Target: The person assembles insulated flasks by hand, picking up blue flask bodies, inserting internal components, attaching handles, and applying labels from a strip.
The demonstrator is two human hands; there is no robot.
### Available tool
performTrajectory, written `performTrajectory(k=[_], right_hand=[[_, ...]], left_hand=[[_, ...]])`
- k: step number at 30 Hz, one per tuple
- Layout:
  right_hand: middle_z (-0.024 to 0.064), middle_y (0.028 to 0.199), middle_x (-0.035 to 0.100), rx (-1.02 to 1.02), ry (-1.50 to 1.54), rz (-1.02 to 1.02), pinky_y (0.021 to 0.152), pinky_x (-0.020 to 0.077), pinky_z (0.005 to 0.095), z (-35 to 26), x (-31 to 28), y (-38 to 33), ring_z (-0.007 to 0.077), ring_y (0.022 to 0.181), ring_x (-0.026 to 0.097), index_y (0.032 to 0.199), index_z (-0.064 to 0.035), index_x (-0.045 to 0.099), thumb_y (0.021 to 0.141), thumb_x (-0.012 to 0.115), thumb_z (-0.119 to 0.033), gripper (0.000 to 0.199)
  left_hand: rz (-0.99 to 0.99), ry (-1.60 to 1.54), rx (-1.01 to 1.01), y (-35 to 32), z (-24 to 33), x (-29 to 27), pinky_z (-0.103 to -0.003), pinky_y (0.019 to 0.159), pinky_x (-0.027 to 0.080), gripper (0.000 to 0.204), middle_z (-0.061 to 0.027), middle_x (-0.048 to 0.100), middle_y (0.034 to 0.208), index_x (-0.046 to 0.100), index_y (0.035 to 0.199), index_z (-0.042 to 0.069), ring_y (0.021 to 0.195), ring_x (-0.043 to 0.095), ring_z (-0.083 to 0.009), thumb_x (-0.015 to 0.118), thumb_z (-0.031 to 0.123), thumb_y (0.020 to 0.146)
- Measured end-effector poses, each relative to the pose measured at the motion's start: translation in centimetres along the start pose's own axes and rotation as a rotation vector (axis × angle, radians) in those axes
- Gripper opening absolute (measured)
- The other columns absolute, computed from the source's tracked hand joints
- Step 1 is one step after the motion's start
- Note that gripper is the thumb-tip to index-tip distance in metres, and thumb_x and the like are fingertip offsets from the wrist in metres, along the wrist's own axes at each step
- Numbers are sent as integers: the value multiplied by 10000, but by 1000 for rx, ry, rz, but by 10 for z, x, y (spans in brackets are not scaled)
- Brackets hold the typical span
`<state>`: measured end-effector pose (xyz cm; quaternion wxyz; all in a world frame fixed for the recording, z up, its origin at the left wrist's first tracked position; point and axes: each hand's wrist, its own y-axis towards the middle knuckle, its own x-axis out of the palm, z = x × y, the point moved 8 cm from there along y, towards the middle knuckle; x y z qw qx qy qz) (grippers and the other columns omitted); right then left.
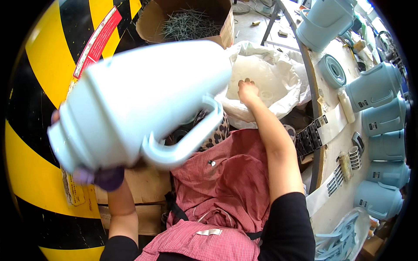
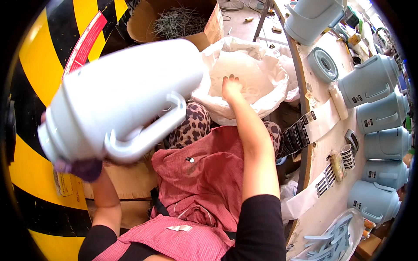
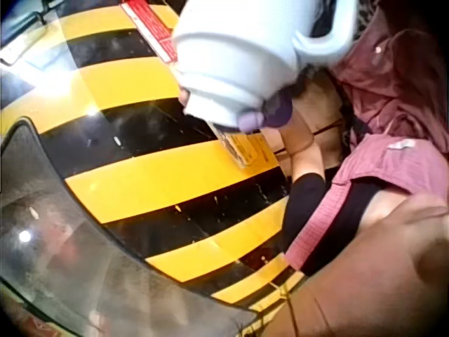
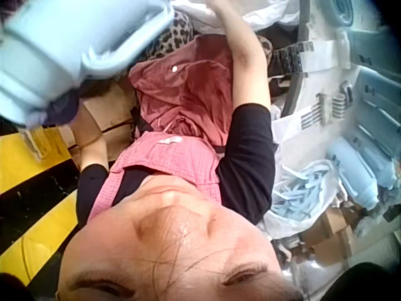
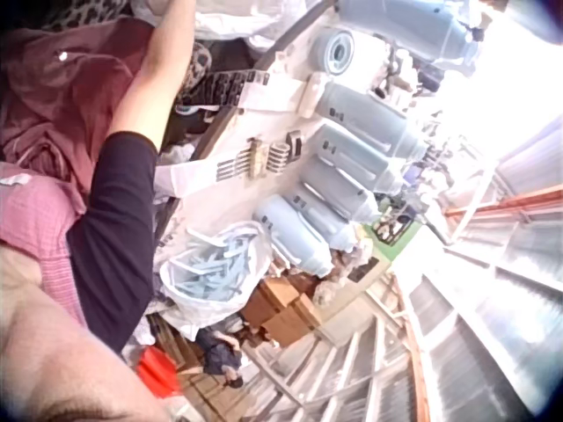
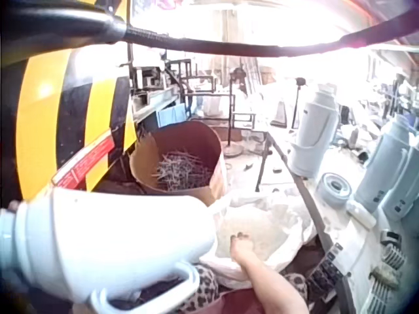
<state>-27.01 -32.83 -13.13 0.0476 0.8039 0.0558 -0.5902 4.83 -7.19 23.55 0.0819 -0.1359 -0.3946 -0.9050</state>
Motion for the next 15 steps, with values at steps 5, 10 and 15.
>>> performTrajectory(k=[5, 10, 15], right_hand=[[154, 1111, 650, -64, 51, -57, 858, 548, 443, 18, -2, 6, 344, 1049, 634, 931, -94, 721, 868, 591, -130, 149], [150, 850, 726, -114, 312, -120, 764, 556, 380, 49, -16, -7, 303, 825, 704, 898, -49, 720, 746, 722, -76, 154], [156, 873, 732, -135, 302, -106, 793, 556, 384, 64, -12, -30, 315, 839, 706, 949, -51, 749, 747, 694, -76, 210]], left_hand=[[-349, 101, -91, -26, 14, 14, -560, 1043, 463, 776, -207, 527, 1371, 443, 1190, 69, 1258, 545, -406, 864, 466, 673], [-761, 111, -113, -65, -11, 91, -576, 1019, 452, 572, -211, 571, 1304, 508, 928, 98, 1237, 552, -433, 886, 436, 664], [-910, 170, -80, -98, -17, 171, -593, 1006, 436, 452, -215, 602, 1257, 566, 727, 121, 1220, 558, -455, 893, 425, 660]])
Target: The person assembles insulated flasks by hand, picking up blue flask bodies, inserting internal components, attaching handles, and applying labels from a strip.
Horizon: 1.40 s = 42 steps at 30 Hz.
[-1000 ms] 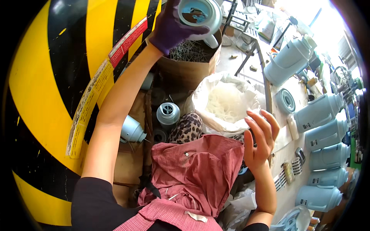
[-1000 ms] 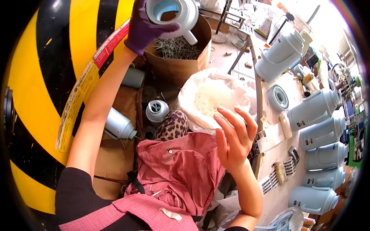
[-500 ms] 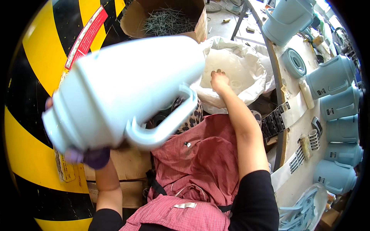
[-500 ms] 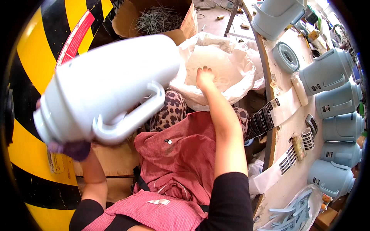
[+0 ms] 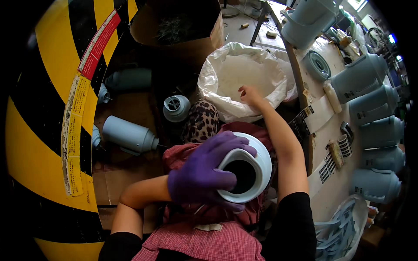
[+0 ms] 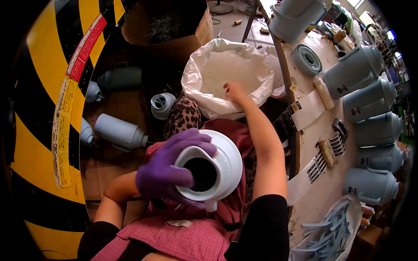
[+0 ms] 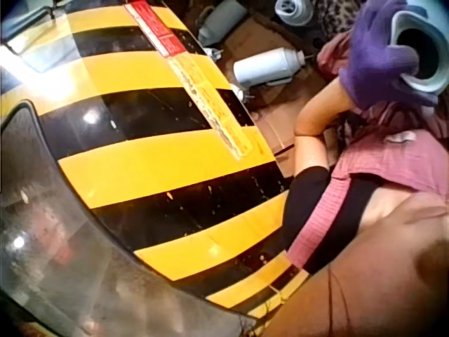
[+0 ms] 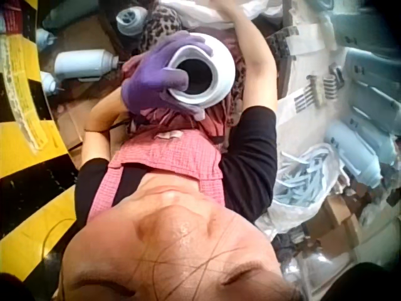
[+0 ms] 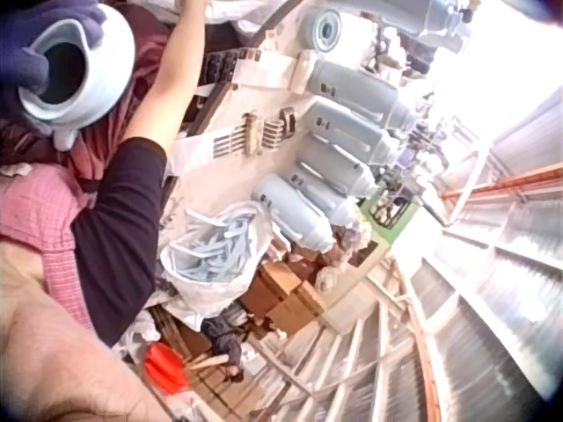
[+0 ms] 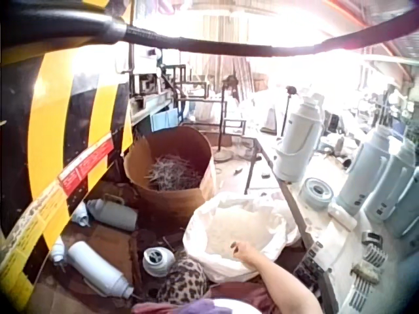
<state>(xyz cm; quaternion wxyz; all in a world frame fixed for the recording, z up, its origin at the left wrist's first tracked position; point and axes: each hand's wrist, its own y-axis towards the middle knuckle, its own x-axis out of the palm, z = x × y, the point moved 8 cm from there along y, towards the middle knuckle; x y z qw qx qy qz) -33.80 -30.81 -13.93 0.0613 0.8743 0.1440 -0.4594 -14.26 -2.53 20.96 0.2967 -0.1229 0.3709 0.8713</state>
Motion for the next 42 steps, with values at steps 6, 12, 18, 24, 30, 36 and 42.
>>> performTrajectory(k=[6, 12, 18, 24, 30, 36, 42], right_hand=[[167, 928, 744, -35, -1, 54, 758, 573, 397, -6, -13, 6, 322, 793, 720, 1021, -36, 754, 774, 673, -53, 260], [50, 910, 726, 404, 767, -48, 751, 566, 330, -11, -51, -22, 145, 830, 695, 1075, -21, 721, 879, 735, -166, 245], [118, 976, 719, -15, 839, -40, 813, 570, 276, -181, -180, -103, 169, 902, 712, 1079, 30, 695, 1005, 620, -239, 289], [143, 1041, 628, -386, 621, -81, 676, 522, 228, -351, -244, -222, 116, 841, 640, 978, 19, 599, 700, 827, 73, 364], [68, 1171, 572, -220, 404, 101, 803, 456, 280, -349, -209, -253, 155, 970, 552, 1257, -67, 613, 703, 626, 52, 567], [94, 1034, 636, -130, 511, -2, 871, 480, 341, -324, -190, -266, 250, 1037, 588, 1092, -22, 688, 713, 622, -16, 384], [104, 1033, 609, -210, 458, -140, 971, 438, 389, -336, -180, -265, 306, 1068, 555, 1038, -21, 649, 670, 625, -37, 370]], left_hand=[[209, 4, 45, -37, -4, 10, -606, 1098, 348, 730, -300, 520, 1382, 555, 1284, 139, 1276, 517, -476, 799, 579, 756], [631, -230, 280, -70, -19, -18, -601, 1097, 361, 755, -283, 571, 1289, 475, 1362, -11, 1204, 560, -405, 566, 614, 948], [433, 130, -79, -61, -20, -83, -588, 1134, 328, 517, -213, 555, 1339, 520, 1291, 46, 1252, 529, -391, 596, 426, 948], [151, 1028, 61, 10, 23, -64, -556, 1163, 284, 255, -90, 574, 1408, 667, 884, 234, 1328, 480, -413, 834, 266, 694], [38, 634, 294, -7, 66, -29, -628, 1199, 183, 236, -118, 601, 1367, 600, 907, 220, 1382, 414, -451, 772, 294, 764], [77, 428, -29, -35, 29, -16, -664, 1167, 173, 274, -175, 591, 1386, 617, 751, 90, 1427, 376, -456, 700, 337, 833], [80, 551, 5, -34, 39, -8, -692, 1157, 154, 371, -177, 601, 1375, 612, 678, 73, 1369, 446, -467, 602, 369, 900]])
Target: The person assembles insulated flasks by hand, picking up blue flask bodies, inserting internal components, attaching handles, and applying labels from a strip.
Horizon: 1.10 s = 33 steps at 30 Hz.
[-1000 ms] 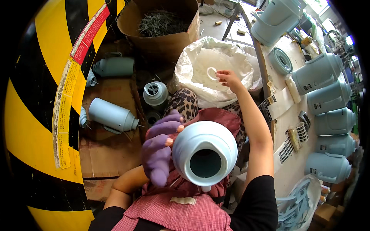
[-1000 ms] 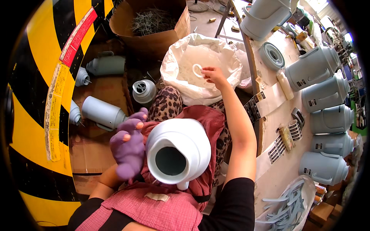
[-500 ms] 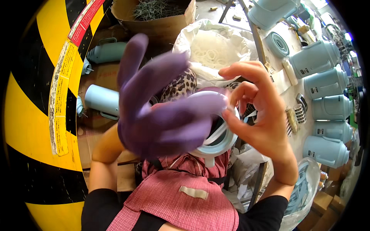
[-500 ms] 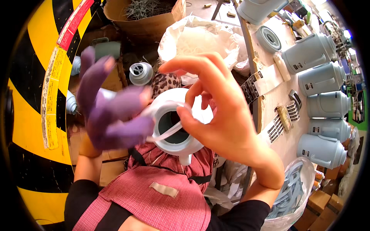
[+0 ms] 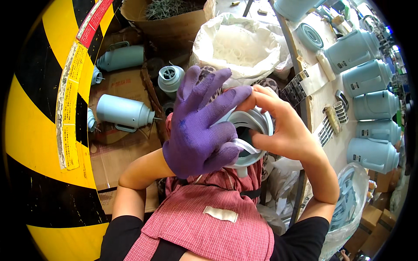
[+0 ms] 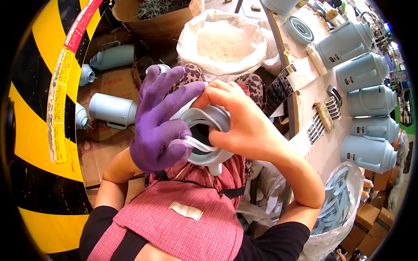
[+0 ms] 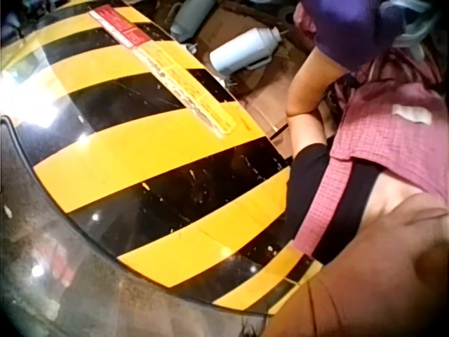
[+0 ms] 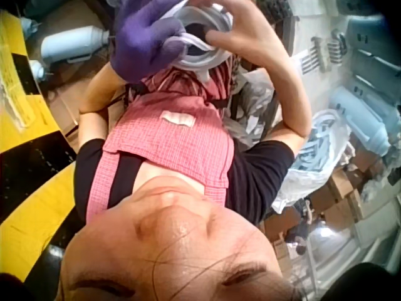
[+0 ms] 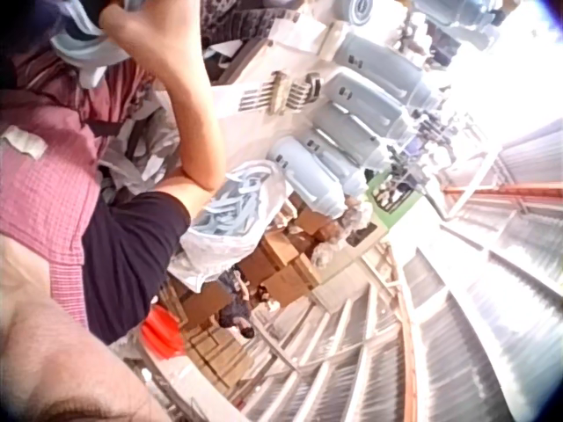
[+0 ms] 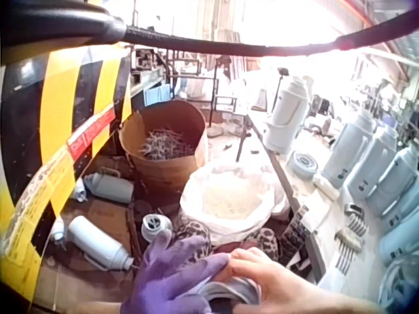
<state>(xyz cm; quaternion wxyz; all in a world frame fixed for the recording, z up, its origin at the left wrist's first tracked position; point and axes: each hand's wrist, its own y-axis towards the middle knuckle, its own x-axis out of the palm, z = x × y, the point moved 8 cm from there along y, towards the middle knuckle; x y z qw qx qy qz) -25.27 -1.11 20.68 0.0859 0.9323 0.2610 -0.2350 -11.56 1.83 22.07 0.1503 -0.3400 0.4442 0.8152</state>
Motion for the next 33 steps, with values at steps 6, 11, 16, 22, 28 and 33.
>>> performTrajectory(k=[6, 11, 16, 22, 28, 33], right_hand=[[124, 1105, 573, -119, -46, -30, 1029, 391, 416, -4, -3, -3, 335, 1097, 504, 1077, -23, 617, 684, 573, -3, 396], [135, 1105, 565, -87, -226, 33, 1005, 412, 420, -11, 4, -2, 348, 1092, 501, 1087, -30, 613, 702, 563, 14, 392], [139, 1232, 653, -114, -243, 13, 953, 494, 389, -31, -12, -7, 325, 1134, 628, 1050, -73, 693, 745, 808, -145, 334], [222, 1407, 569, -214, -596, -384, 1017, 477, 447, -33, -8, -22, 372, 1300, 539, 816, -79, 794, 725, 809, -243, 188], [216, 1360, 587, -170, -688, -267, 987, 489, 454, -40, 5, -20, 366, 1251, 558, 773, -27, 757, 755, 766, -151, 126], [120, 1174, 645, -184, -933, -16, 892, 544, 409, -25, 12, -23, 307, 1062, 622, 836, 31, 727, 699, 723, -55, 162]], left_hand=[[100, 225, 9, -4, 10, 1, -669, 1169, 142, 408, -198, 615, 1354, 588, 715, 77, 1365, 444, -470, 520, 392, 964], [-3, 296, -13, -10, 14, 18, -666, 1078, 287, 514, -254, 617, 1279, 657, 848, 27, 1249, 530, -449, 511, 510, 949], [45, 371, -49, -4, 20, 21, -624, 972, 419, 583, -307, 577, 1261, 685, 913, -33, 1150, 577, -439, 626, 543, 840], [-36, 237, -155, -2, 25, 31, -595, 970, 431, 706, -323, 564, 1248, 685, 911, -65, 1129, 572, -458, 652, 630, 789], [-66, 77, -97, -4, 24, 43, -503, 927, 494, 523, -246, 578, 1281, 688, 943, -17, 1132, 592, -436, 815, 426, 695], [-65, 274, -62, -3, 25, 53, -577, 1008, 440, 550, -313, 549, 1295, 681, 927, -63, 1171, 563, -477, 732, 462, 772]])
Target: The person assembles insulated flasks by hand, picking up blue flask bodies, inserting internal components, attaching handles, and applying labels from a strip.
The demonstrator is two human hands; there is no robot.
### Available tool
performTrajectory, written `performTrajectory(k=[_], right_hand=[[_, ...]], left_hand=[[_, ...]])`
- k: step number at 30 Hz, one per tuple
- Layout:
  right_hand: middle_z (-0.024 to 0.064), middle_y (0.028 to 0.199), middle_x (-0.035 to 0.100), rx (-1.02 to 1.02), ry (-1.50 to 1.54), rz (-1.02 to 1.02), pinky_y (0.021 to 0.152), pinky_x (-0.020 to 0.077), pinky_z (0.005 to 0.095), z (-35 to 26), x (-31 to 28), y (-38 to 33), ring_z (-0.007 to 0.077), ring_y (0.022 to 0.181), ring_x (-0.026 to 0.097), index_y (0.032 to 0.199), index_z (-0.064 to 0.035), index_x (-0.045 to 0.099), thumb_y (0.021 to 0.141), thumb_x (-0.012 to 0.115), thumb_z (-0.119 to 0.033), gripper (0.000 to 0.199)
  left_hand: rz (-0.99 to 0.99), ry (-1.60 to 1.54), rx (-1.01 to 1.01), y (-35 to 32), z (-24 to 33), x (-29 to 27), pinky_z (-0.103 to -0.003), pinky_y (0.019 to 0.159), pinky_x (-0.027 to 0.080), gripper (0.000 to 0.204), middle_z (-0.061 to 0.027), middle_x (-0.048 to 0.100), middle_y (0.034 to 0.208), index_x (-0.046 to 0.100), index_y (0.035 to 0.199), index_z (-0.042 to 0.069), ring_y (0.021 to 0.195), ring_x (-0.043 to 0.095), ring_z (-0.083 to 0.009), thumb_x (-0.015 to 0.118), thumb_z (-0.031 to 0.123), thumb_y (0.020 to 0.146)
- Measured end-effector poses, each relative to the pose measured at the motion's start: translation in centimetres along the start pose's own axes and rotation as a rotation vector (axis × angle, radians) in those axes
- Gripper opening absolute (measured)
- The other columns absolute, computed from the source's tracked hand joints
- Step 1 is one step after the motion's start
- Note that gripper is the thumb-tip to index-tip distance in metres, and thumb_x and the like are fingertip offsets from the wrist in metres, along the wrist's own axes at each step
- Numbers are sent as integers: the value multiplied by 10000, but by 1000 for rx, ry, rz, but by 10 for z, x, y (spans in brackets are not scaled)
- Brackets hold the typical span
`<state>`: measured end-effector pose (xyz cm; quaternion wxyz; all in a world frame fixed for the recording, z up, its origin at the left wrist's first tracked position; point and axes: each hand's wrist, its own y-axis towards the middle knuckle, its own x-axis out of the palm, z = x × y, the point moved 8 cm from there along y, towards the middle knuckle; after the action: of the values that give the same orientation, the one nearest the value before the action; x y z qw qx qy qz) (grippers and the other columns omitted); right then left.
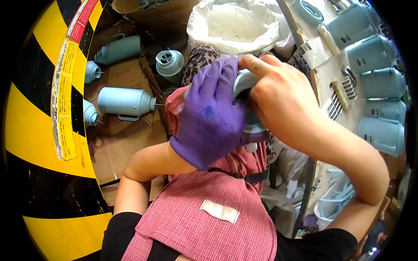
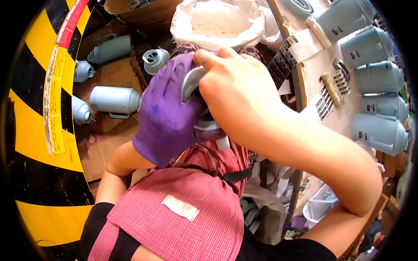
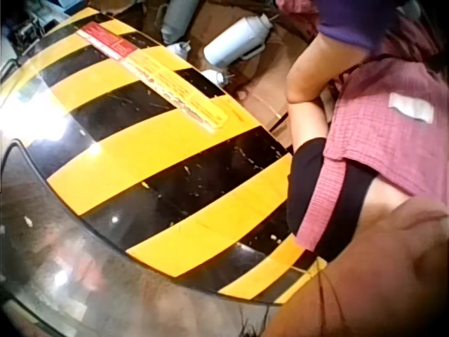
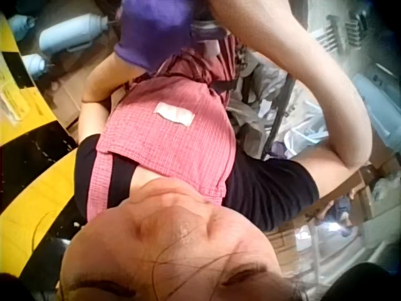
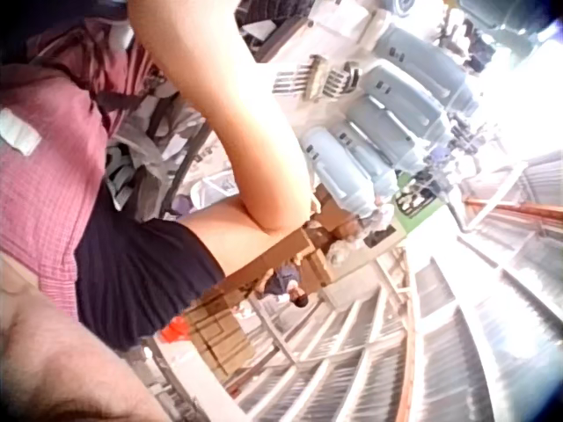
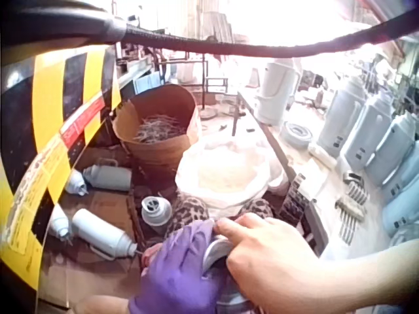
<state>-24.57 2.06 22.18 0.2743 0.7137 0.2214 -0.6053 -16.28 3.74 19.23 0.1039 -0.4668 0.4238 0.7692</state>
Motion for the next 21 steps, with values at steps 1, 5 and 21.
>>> performTrajectory(k=[1, 5, 21], right_hand=[[107, 1145, 641, 11, -7, 36, 866, 560, 406, 2, 2, -1, 298, 1052, 624, 816, 17, 725, 675, 712, -27, 149], [114, 1157, 631, 76, 77, 54, 826, 583, 414, 7, 8, -1, 310, 1050, 620, 810, 27, 715, 680, 705, -13, 136], [232, 1554, 411, -56, 983, 45, 1165, 291, 448, 32, 7, -40, 349, 1428, 405, 1124, -91, 780, 930, 702, -208, 240]], left_hand=[[24, -43, 15, 1, 1, 0, -561, 1008, 450, 516, -309, 555, 1292, 686, 936, -53, 1177, 566, -469, 748, 428, 757], [35, -205, 0, 0, -1, 0, -500, 1019, 468, 488, -285, 584, 1280, 709, 952, -16, 1185, 585, -436, 820, 374, 682], [51, -646, -74, -6, -22, -2, -492, 1036, 454, 357, -285, 544, 1379, 656, 713, 70, 1263, 558, -450, 931, 257, 583]])
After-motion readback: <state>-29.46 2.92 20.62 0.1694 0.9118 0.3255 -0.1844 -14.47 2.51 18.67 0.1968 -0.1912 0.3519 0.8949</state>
